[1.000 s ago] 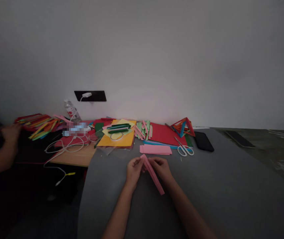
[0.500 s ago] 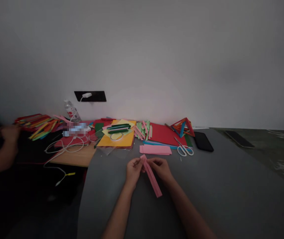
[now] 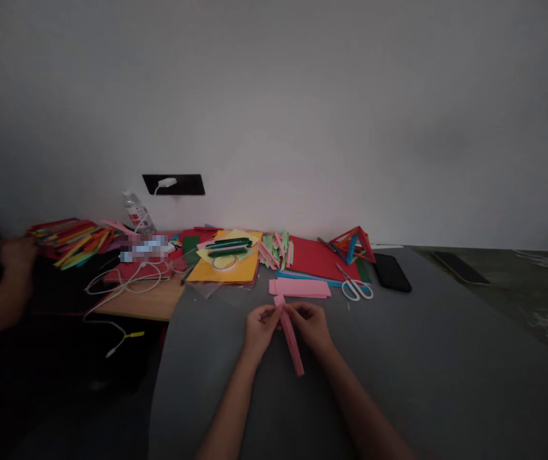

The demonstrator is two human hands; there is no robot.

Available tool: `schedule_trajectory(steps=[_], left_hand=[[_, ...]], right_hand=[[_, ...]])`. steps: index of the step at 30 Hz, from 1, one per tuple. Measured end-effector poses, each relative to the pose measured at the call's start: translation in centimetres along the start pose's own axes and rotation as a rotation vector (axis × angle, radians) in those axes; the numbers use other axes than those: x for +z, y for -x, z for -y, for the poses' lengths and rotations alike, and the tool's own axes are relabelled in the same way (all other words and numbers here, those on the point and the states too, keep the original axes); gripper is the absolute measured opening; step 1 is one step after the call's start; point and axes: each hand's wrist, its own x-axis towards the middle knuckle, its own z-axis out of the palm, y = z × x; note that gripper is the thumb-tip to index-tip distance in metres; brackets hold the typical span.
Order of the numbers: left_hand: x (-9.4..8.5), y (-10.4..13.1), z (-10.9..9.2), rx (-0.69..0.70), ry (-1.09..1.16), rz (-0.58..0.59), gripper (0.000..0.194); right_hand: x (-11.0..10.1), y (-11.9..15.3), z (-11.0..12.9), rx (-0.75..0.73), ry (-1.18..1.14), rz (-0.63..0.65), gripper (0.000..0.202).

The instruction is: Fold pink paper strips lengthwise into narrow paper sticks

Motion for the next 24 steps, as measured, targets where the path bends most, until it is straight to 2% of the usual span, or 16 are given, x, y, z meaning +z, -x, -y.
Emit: schedule_trajectory(steps=[5, 10, 17, 24], left_hand=[[-0.23, -0.05, 0.43, 0.027, 0.024, -0.051, 0.025], [-0.36, -0.14, 0.71, 0.049, 0.011, -0.022, 0.025], [-0.22, -0.13, 0.61, 0.055, 0.013, -0.052, 0.027], [-0.06, -0.03, 0.2, 0.041, -0.022, 0.001, 0.027]], right_hand=[[-0.19, -0.25, -0.2, 0.045, -0.081, 0.087, 0.024], [-0.3, -0.31, -0.4, 0.12, -0.144, 0.123, 0.026], [-0.1, -0.31, -0.57, 0.116, -0.105, 0.121, 0.029], [-0.4, -0.63, -0.56, 0.087, -0.069, 0.078, 0.028]])
